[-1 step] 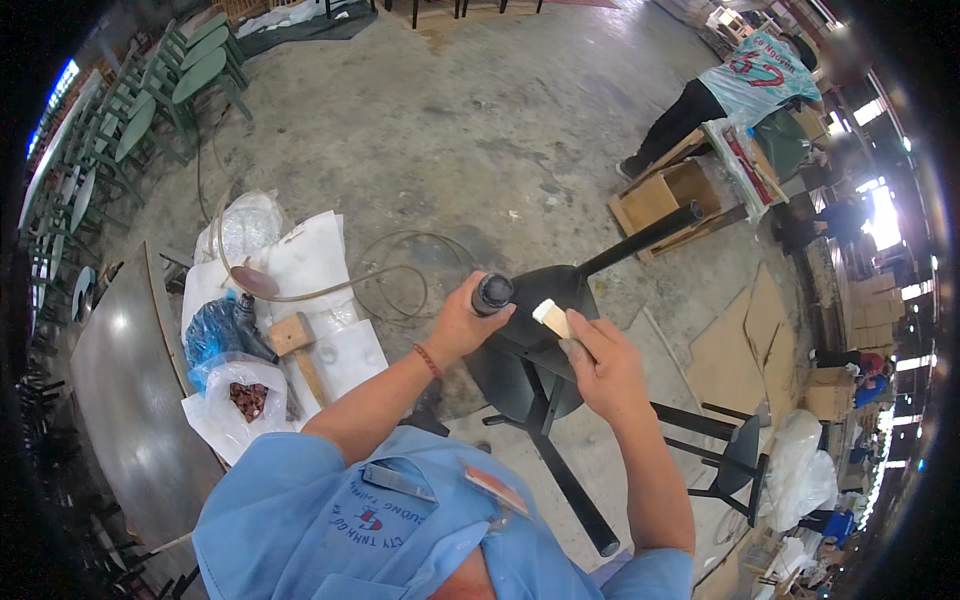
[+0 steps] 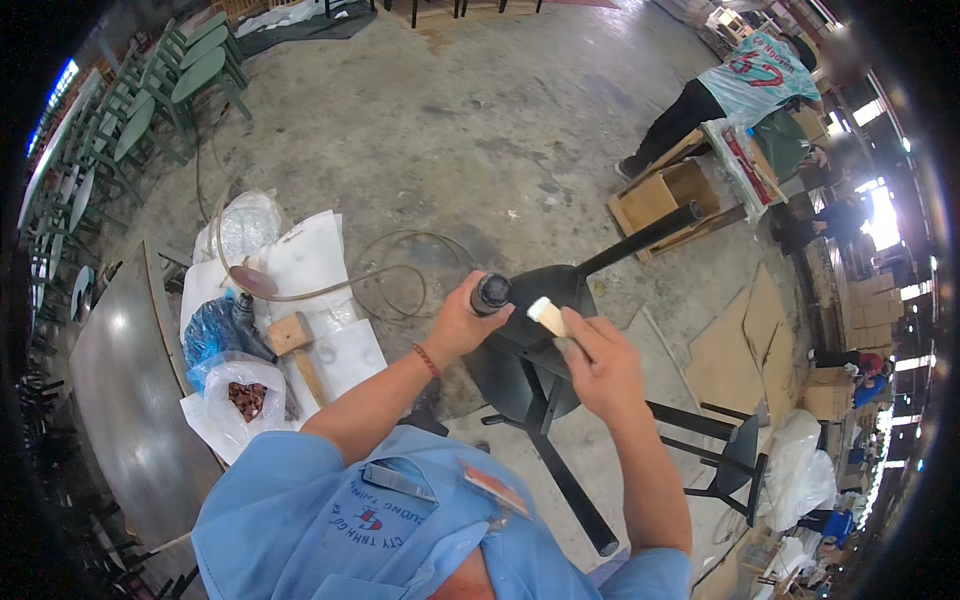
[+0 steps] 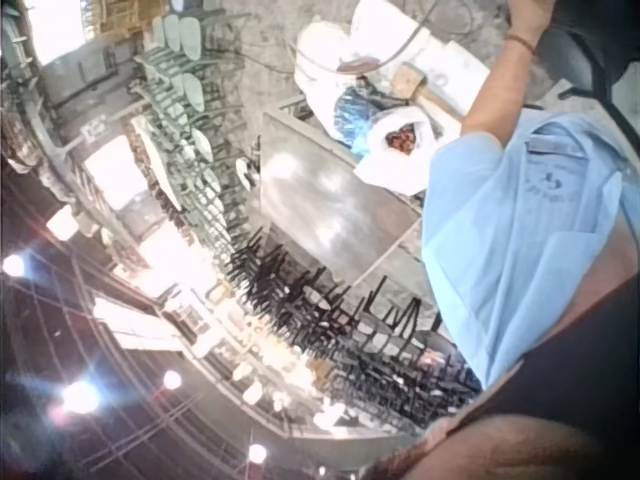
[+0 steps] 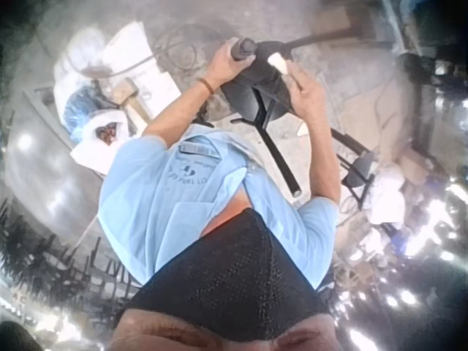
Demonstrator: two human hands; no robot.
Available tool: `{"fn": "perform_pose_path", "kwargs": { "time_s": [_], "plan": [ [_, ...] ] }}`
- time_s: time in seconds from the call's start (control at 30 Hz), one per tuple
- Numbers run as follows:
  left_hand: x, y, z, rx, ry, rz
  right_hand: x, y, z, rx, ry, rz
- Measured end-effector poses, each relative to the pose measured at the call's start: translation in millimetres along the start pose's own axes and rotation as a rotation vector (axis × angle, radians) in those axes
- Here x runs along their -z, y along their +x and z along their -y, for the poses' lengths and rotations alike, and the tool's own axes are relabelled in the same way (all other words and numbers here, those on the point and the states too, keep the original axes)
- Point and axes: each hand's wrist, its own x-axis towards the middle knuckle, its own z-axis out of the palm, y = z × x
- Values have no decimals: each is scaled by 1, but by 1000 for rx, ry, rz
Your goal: The person assembles chairs by inserting wooden dowels into the leg sockets of chair frames and tapping them with a wooden mallet. The person then moves the assembled chairs to a staging area among other finished chairs.
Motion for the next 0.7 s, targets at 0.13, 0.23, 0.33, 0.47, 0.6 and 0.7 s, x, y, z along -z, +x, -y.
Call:
{"fn": "perform_pose_path", "kwargs": {
  "time_s": [0.13,0.23,0.33,0.47,0.6,0.7],
  "plan": [
    [0,1,8,-2,-30,27,-19,0,3,115,-16,-2],
    [2,8,-1,36,-21,13,-18,-2,-16,48,34,-57],
    [2,9,8,-37,3,27,-27,-1,-11,108,7,-84],
    [4,9,-2,-3,25,10,-33,11,-22,92,79,-113],
    [6,6,-6,-19,29,3,-9,33,9,336,-109,-39],
    [7,7,-8,2,29,10,0,55,14,238,-291,74]
  ]
}}
